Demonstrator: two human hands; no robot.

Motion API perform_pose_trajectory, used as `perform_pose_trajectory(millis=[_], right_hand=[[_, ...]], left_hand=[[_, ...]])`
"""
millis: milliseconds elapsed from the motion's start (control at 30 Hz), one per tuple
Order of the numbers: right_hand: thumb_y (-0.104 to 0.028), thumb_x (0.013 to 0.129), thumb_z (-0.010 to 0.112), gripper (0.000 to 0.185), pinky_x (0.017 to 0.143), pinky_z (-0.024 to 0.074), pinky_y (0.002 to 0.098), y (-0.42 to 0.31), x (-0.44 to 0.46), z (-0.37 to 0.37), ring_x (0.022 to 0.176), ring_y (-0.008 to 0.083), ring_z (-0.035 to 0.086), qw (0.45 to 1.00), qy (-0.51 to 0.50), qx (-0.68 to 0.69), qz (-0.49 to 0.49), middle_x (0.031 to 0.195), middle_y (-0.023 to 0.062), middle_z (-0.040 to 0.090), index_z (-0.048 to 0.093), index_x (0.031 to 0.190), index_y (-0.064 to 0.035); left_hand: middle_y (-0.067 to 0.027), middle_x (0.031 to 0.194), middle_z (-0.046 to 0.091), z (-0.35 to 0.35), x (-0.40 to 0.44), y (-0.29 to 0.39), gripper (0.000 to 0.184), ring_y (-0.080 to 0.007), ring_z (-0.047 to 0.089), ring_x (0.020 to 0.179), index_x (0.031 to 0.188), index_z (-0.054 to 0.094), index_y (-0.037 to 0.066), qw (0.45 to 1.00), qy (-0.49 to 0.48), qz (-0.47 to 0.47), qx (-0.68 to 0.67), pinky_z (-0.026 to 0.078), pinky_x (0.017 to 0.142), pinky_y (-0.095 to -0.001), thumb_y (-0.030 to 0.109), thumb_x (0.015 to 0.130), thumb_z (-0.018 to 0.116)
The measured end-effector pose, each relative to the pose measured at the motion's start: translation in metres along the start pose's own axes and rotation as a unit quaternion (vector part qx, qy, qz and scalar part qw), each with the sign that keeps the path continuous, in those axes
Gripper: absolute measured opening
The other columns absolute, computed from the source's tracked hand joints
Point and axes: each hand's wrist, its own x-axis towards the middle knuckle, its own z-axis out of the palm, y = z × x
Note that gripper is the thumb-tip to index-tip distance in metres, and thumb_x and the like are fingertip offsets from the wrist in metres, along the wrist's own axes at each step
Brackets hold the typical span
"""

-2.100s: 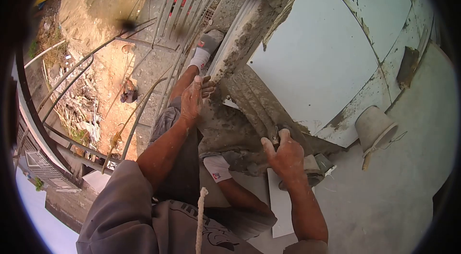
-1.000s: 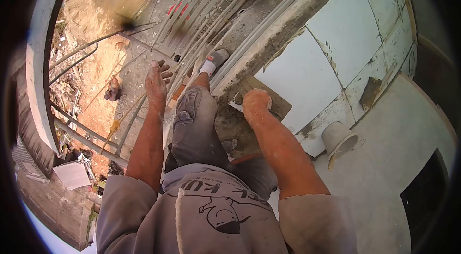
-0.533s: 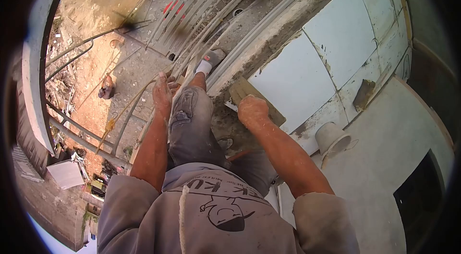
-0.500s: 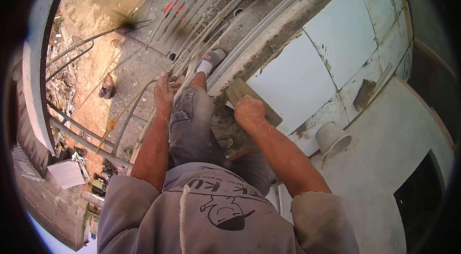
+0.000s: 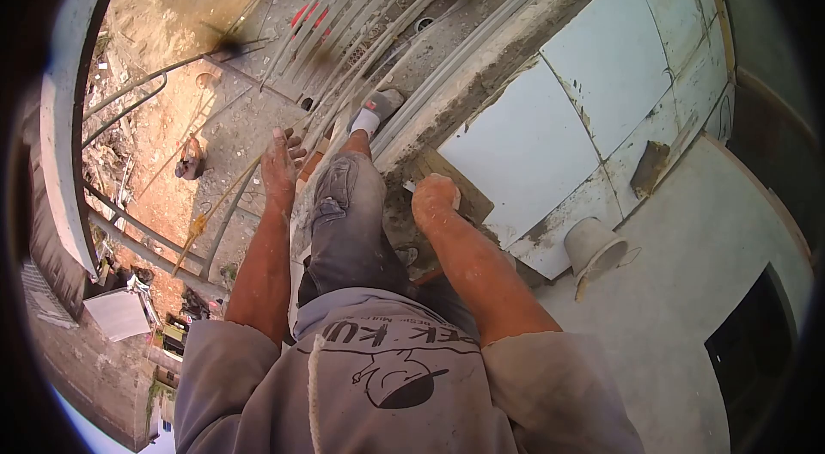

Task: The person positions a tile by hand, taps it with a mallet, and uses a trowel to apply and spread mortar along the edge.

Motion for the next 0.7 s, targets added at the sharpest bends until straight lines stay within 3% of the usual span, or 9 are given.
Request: perform_pose_trajectory(millis=[67, 167, 267, 333, 433, 533, 667, 700], right_hand=[[-0.014, 0.077, 0.062, 0.017, 0.067, 0.0562, 0.0365, 0.005, 0.008, -0.011, 0.093, 0.0236, 0.067, 1.0, -0.015, -0.005, 0.002, 0.096, 0.0066, 0.069, 0.074, 0.089, -0.0126], [-0.008, 0.072, 0.069, 0.026, 0.058, 0.0566, 0.0375, 0.024, 0.022, -0.028, 0.092, 0.022, 0.067, 0.998, -0.005, -0.057, 0.019, 0.101, 0.002, 0.07, 0.074, 0.095, -0.0198], [-0.01, 0.075, 0.066, 0.023, 0.061, 0.0563, 0.0354, 0.041, 0.026, -0.038, 0.092, 0.0222, 0.067, 0.997, 0.023, -0.07, 0.009, 0.103, 0.0035, 0.069, 0.074, 0.095, -0.0183], [-0.013, 0.076, 0.062, 0.017, 0.065, 0.0557, 0.0354, 0.047, 0.015, -0.044, 0.087, 0.0232, 0.068, 0.992, 0.097, -0.081, -0.03, 0.093, 0.0081, 0.07, 0.073, 0.087, -0.0103], [-0.013, 0.075, 0.06, 0.016, 0.065, 0.0554, 0.0351, 0.04, -0.007, -0.044, 0.084, 0.0243, 0.068, 0.991, 0.105, -0.068, -0.037, 0.092, 0.0099, 0.068, 0.073, 0.085, -0.0086], [-0.014, 0.08, 0.061, 0.019, 0.068, 0.056, 0.0334, 0.017, -0.02, -0.031, 0.094, 0.022, 0.067, 0.994, 0.055, -0.074, -0.059, 0.1, 0.0063, 0.069, 0.073, 0.094, -0.0131], [-0.015, 0.081, 0.06, 0.019, 0.07, 0.0559, 0.0326, -0.014, -0.022, 0.004, 0.094, 0.0231, 0.067, 0.997, 0.026, -0.021, -0.071, 0.101, 0.0071, 0.068, 0.073, 0.095, -0.0121], [-0.015, 0.08, 0.061, 0.017, 0.068, 0.056, 0.0336, -0.019, -0.018, 0.015, 0.09, 0.0234, 0.067, 0.997, 0.043, -0.001, -0.067, 0.097, 0.008, 0.068, 0.073, 0.091, -0.0106]], left_hand=[[-0.0158, 0.09, 0.065, -0.004, 0.001, 0.006, 0.062, -0.0178, 0.061, 0.072, 0.112, 0.058, -0.006, 1.0, 0.007, 0.008, -0.017, 0.047, 0.063, -0.029, 0.049, 0.098, 0.035], [-0.0155, 0.089, 0.065, -0.007, 0.003, 0.012, 0.062, -0.0172, 0.06, 0.071, 0.112, 0.057, -0.007, 1.0, 0.023, 0.005, -0.02, 0.046, 0.063, -0.0275, 0.049, 0.098, 0.035], [-0.0155, 0.089, 0.064, -0.013, 0.005, 0.008, 0.061, -0.0176, 0.06, 0.071, 0.113, 0.057, -0.006, 0.999, 0.027, -0.004, -0.04, 0.046, 0.063, -0.0277, 0.049, 0.098, 0.035], [-0.0152, 0.09, 0.064, -0.016, 0.004, -0.004, 0.062, -0.0184, 0.061, 0.072, 0.113, 0.057, -0.006, 0.999, 0.015, -0.021, -0.038, 0.047, 0.064, -0.0287, 0.05, 0.097, 0.036], [-0.0149, 0.089, 0.064, -0.014, -0.001, -0.023, 0.063, -0.0193, 0.062, 0.073, 0.112, 0.057, -0.006, 0.999, 0.023, -0.034, -0.009, 0.047, 0.063, -0.0298, 0.052, 0.097, 0.036], [-0.0147, 0.089, 0.064, -0.01, -0.002, -0.039, 0.065, -0.02, 0.064, 0.075, 0.112, 0.058, -0.006, 0.999, 0.002, -0.048, -0.005, 0.047, 0.065, -0.0298, 0.054, 0.096, 0.036], [-0.0155, 0.09, 0.065, -0.004, -0.01, -0.031, 0.067, -0.0214, 0.065, 0.076, 0.112, 0.058, -0.005, 0.998, 0.011, -0.065, 0.021, 0.048, 0.066, -0.0322, 0.055, 0.095, 0.036], [-0.0186, 0.097, 0.064, -0.004, -0.01, -0.026, 0.069, -0.0226, 0.064, 0.08, 0.118, 0.054, -0.006, 0.997, -0.01, -0.07, 0.024, 0.049, 0.069, -0.0324, 0.056, 0.095, 0.035]])
